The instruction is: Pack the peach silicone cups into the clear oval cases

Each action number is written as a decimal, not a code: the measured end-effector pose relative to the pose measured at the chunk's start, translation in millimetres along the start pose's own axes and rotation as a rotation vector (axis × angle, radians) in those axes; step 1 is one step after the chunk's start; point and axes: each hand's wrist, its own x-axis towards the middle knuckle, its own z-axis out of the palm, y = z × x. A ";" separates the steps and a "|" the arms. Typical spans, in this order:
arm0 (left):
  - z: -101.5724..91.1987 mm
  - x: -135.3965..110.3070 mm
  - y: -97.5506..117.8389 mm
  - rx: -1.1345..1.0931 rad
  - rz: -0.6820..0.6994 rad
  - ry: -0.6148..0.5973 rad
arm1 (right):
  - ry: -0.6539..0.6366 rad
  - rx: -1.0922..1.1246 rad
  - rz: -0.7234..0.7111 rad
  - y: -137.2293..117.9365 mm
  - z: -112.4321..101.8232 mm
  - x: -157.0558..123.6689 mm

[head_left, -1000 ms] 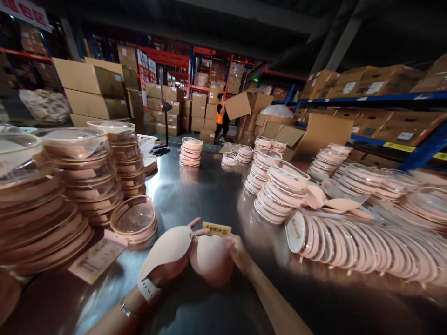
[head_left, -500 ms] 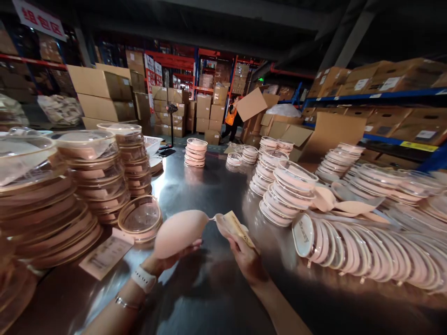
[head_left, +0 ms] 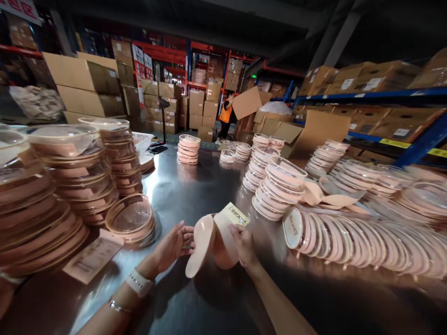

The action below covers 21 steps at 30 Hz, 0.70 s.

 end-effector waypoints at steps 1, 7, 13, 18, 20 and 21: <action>0.5 0.9 -3.5 0.018 -0.012 -0.011 | -0.018 -0.009 -0.018 -0.2 -0.5 -0.4; 10.3 -9.2 -18.9 0.066 -0.251 -0.151 | -0.230 -0.064 -0.220 -4.5 -3.2 -4.7; 23.4 -3.5 -32.0 -0.065 -0.262 -0.259 | -0.400 -0.281 -0.721 -11.2 -7.0 -7.8; 18.9 2.1 -36.2 -0.026 -0.196 -0.153 | -0.187 -0.088 -0.251 -18.6 -17.6 -6.7; 20.3 1.2 -40.8 -0.012 -0.162 -0.120 | -0.160 -0.096 -0.159 -20.2 -16.3 -4.9; 22.4 0.4 -43.7 0.002 -0.159 -0.121 | -0.171 -0.129 -0.160 -20.6 -13.8 -4.3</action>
